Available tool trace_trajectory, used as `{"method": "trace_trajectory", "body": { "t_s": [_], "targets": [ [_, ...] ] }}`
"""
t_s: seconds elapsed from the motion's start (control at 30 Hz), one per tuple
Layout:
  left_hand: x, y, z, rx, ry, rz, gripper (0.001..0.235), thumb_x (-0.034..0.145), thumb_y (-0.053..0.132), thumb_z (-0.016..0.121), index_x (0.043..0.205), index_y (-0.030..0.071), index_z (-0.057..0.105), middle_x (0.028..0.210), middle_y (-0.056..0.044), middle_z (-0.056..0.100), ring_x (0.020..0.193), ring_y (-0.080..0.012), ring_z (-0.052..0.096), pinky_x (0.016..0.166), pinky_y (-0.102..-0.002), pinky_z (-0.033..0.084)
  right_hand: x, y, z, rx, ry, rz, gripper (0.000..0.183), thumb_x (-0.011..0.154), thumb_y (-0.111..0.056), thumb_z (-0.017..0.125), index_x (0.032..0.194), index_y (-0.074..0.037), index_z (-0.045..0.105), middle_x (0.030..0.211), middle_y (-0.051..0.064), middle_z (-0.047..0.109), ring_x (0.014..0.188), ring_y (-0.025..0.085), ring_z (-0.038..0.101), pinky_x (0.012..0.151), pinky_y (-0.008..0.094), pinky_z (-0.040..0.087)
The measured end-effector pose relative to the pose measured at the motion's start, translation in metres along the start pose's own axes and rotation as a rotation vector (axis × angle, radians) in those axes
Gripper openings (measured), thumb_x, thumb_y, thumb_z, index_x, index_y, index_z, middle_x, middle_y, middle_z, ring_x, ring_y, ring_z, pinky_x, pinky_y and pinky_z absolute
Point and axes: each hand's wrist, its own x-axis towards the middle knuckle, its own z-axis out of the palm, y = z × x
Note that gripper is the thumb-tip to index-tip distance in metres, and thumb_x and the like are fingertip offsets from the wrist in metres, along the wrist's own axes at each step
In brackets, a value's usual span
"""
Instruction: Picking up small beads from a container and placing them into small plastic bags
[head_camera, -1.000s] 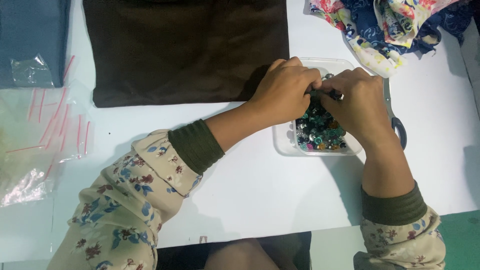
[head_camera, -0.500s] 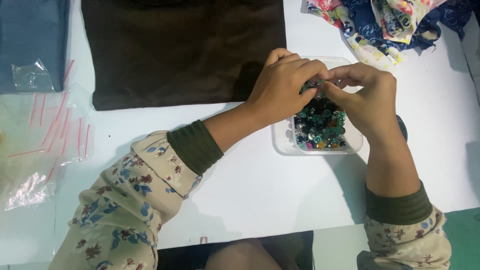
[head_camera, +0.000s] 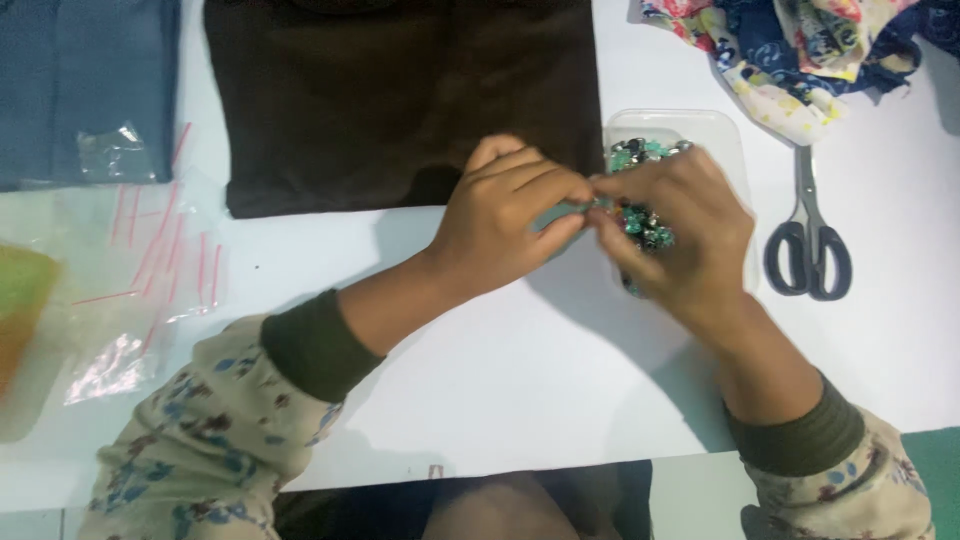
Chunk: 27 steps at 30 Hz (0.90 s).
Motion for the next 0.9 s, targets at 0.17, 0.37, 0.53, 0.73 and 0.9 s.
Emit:
{"method": "trace_trajectory", "body": {
  "t_s": [0.17, 0.37, 0.53, 0.73, 0.9],
  "targets": [
    [-0.043, 0.001, -0.042, -0.059, -0.085, -0.235, 0.02, 0.079, 0.003, 0.081, 0.087, 0.012, 0.065, 0.077, 0.005, 0.066, 0.07, -0.0153, 0.059, 0.086, -0.034, 0.041, 0.001, -0.03, 0.03, -0.049, 0.011, -0.151, 0.018, 0.097, 0.006, 0.079, 0.113, 0.003, 0.071, 0.101, 0.016, 0.069, 0.087, 0.029, 0.066, 0.077, 0.037, 0.046],
    [-0.072, -0.007, -0.075, -0.071, -0.15, -0.451, 0.021, 0.076, 0.014, 0.089, 0.087, 0.018, 0.071, 0.075, 0.006, 0.07, 0.074, -0.0142, 0.069, 0.09, -0.033, 0.045, 0.008, -0.056, 0.06, -0.028, 0.035, -0.224, 0.013, 0.091, 0.004, 0.077, 0.102, 0.0, 0.073, 0.097, 0.014, 0.07, 0.077, 0.028, 0.06, 0.071, 0.037, 0.052],
    [-0.081, -0.02, -0.083, -0.058, -0.138, -0.534, 0.027, 0.068, 0.01, 0.091, 0.085, 0.018, 0.071, 0.074, 0.005, 0.072, 0.075, -0.0172, 0.071, 0.095, -0.036, 0.042, 0.012, -0.043, 0.094, 0.103, 0.061, 0.008, 0.012, 0.085, 0.002, 0.081, 0.094, -0.005, 0.08, 0.086, 0.01, 0.071, 0.071, 0.028, 0.061, 0.068, 0.036, 0.054],
    [-0.08, -0.021, -0.082, 0.04, -0.105, -0.579, 0.028, 0.066, 0.013, 0.093, 0.082, 0.019, 0.069, 0.072, 0.005, 0.07, 0.074, -0.0174, 0.067, 0.093, -0.038, 0.039, 0.012, -0.029, 0.118, 0.342, 0.063, 0.304, 0.006, 0.089, -0.003, 0.081, 0.093, -0.001, 0.078, 0.082, 0.015, 0.072, 0.069, 0.028, 0.064, 0.06, 0.034, 0.054],
    [-0.081, -0.024, -0.083, 0.078, -0.139, -0.589, 0.033, 0.064, 0.017, 0.094, 0.085, 0.021, 0.069, 0.075, 0.005, 0.07, 0.078, -0.0179, 0.062, 0.091, -0.04, 0.036, 0.007, -0.027, 0.118, 0.296, -0.037, 0.354, 0.007, 0.088, -0.004, 0.081, 0.093, -0.008, 0.079, 0.086, 0.009, 0.075, 0.08, 0.024, 0.066, 0.062, 0.029, 0.055]
  ]
}}
